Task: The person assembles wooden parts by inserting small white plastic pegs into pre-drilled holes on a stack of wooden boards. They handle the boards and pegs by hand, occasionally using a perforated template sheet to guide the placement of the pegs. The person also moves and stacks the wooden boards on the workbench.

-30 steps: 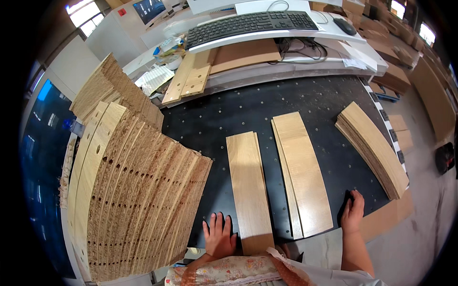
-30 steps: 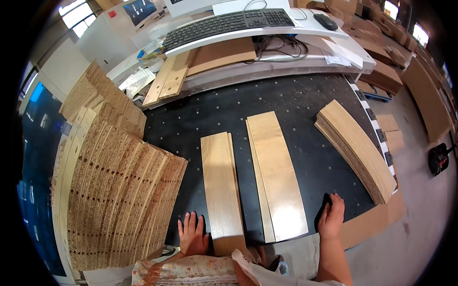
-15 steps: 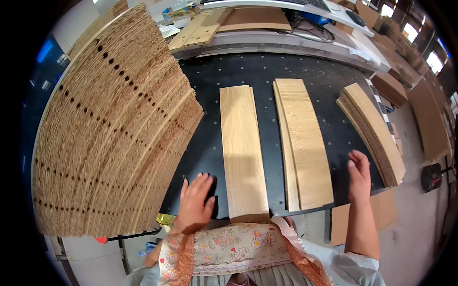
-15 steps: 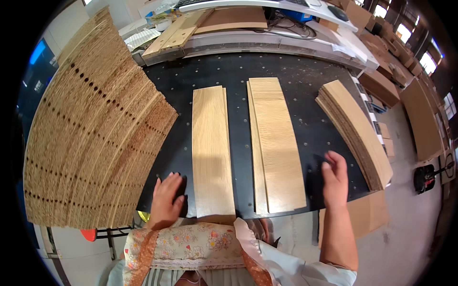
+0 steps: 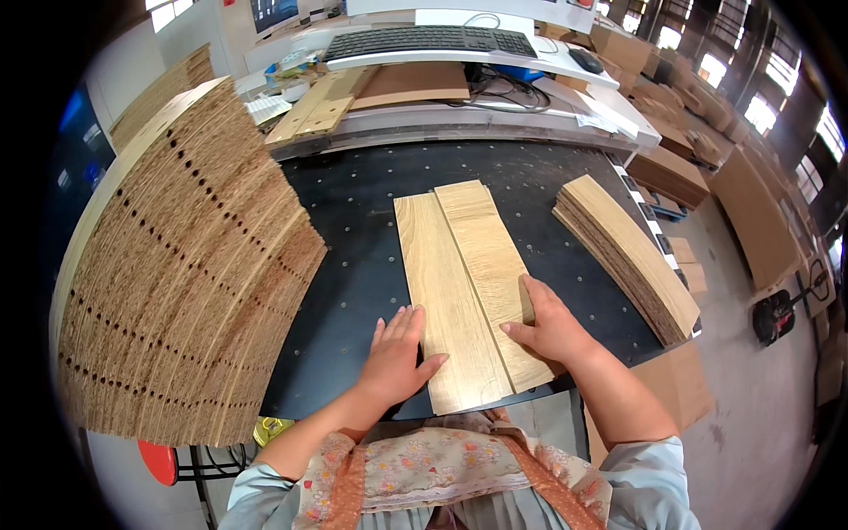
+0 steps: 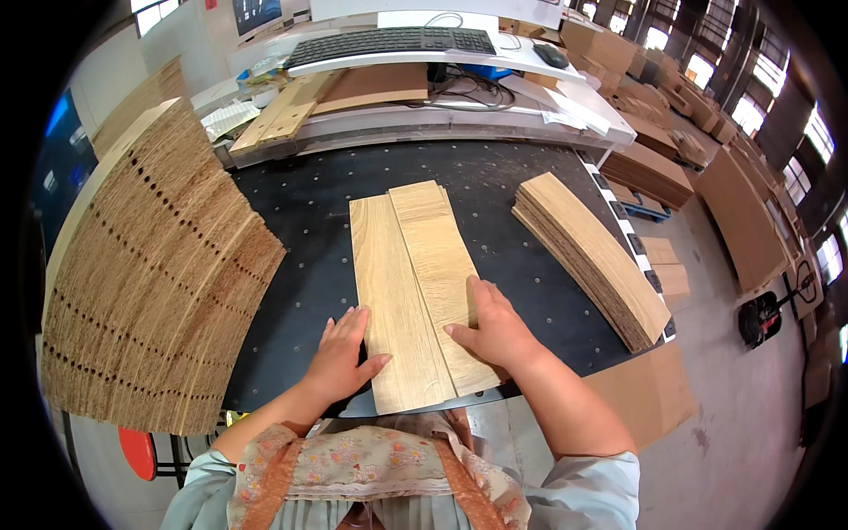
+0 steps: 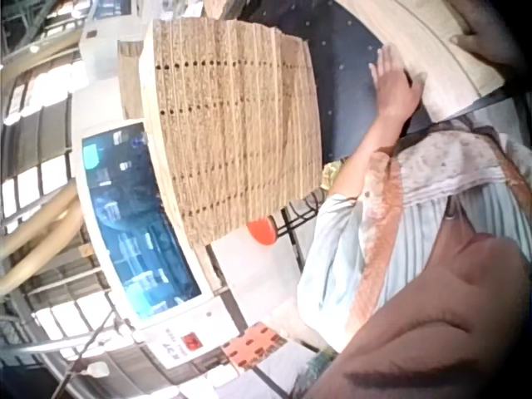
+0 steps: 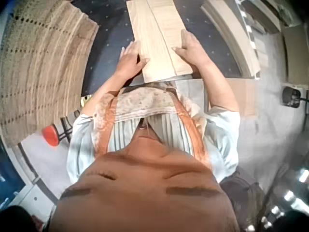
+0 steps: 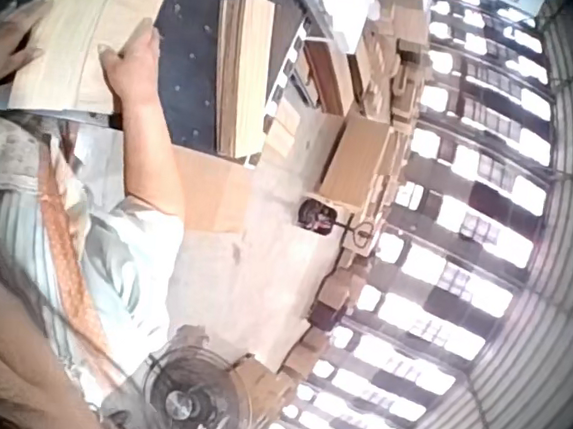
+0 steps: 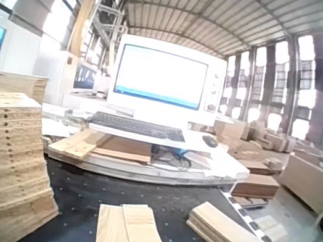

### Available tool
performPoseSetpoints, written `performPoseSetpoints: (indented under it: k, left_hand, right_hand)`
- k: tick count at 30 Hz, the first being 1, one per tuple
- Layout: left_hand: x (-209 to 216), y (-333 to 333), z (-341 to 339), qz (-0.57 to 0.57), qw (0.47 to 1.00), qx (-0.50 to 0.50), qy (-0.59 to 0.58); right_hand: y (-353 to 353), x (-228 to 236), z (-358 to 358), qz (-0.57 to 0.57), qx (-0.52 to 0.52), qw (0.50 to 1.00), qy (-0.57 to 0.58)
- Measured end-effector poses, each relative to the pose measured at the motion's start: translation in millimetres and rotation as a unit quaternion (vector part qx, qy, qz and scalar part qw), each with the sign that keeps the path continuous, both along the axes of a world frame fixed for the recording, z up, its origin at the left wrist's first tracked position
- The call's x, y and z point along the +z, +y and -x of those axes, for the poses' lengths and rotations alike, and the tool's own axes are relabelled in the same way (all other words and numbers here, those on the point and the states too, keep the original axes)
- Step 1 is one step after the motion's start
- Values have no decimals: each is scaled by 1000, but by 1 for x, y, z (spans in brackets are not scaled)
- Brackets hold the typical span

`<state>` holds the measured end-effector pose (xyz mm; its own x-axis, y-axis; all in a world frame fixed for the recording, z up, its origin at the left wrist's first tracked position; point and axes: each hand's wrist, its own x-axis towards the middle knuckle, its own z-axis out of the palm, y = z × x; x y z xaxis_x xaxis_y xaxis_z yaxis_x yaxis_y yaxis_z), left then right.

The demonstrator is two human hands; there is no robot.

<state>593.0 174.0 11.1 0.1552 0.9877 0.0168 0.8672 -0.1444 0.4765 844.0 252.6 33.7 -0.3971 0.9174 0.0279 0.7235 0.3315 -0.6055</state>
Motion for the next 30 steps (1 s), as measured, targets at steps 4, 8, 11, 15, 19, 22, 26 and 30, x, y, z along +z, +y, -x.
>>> performPoseSetpoints:
  k: [4, 8, 11, 15, 19, 22, 26, 30]
  left_hand:
    - [-5, 15, -21, -30, 999, -27, -6]
    - [-8, 27, -36, -33, 998, -55, 17]
    - [-9, 33, -44, -43, 995, -82, 20]
    - [-10, 42, -48, -60, 989, -138, 3]
    - [-11, 48, -40, -29, 981, -188, -27]
    - [-9, 45, -40, -33, 980, -198, -12]
    - [-6, 45, -34, -29, 977, -212, -6]
    - [-9, 55, -8, 55, 952, -267, -138]
  right_hand:
    - [9, -1, -21, 5, -12, 1000, -1]
    - [12, -1, -37, 25, -40, 999, 7]
    - [11, 2, -45, 34, -59, 998, 8]
    - [5, 17, -44, -103, -70, 987, -98]
    - [1, 16, -31, -82, -33, 982, -165]
    - [5, 0, -35, -94, -77, 966, -226]
    - [16, -4, -41, -101, -110, 961, -231]
    - [26, 8, -42, -68, -92, 966, -231]
